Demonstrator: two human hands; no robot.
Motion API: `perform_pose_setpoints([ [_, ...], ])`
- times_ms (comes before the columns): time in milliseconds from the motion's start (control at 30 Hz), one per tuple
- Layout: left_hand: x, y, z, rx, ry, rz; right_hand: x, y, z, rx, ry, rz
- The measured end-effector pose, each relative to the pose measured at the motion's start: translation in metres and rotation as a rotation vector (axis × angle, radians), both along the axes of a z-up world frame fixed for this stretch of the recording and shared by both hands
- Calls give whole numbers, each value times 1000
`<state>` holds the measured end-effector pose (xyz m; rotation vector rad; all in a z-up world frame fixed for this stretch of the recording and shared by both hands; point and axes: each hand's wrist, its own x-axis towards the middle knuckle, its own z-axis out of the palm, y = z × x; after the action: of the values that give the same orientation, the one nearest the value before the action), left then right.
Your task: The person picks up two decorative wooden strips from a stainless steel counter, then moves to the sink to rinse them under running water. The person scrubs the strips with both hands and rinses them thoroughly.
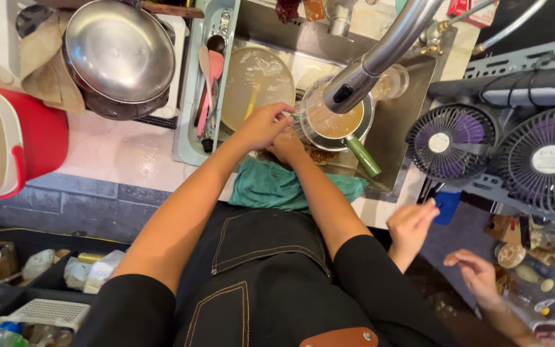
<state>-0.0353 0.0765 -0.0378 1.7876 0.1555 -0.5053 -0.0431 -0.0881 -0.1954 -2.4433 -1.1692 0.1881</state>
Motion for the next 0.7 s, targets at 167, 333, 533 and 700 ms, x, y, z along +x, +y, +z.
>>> perform_pose_setpoints([
  [167,3,17,-34,-46,-29,-31,-10,-15,0,-345,552,-215],
  [333,-6,27,-58,-78,-35,-52,-11,-12,14,-331,615,-291],
  [533,-36,26,-52,-210,-23,7,-5,3,9,-505,604,-154],
  [700,-63,30,-40,-160,-74,-8,-5,5,14,-406,579,-282],
])
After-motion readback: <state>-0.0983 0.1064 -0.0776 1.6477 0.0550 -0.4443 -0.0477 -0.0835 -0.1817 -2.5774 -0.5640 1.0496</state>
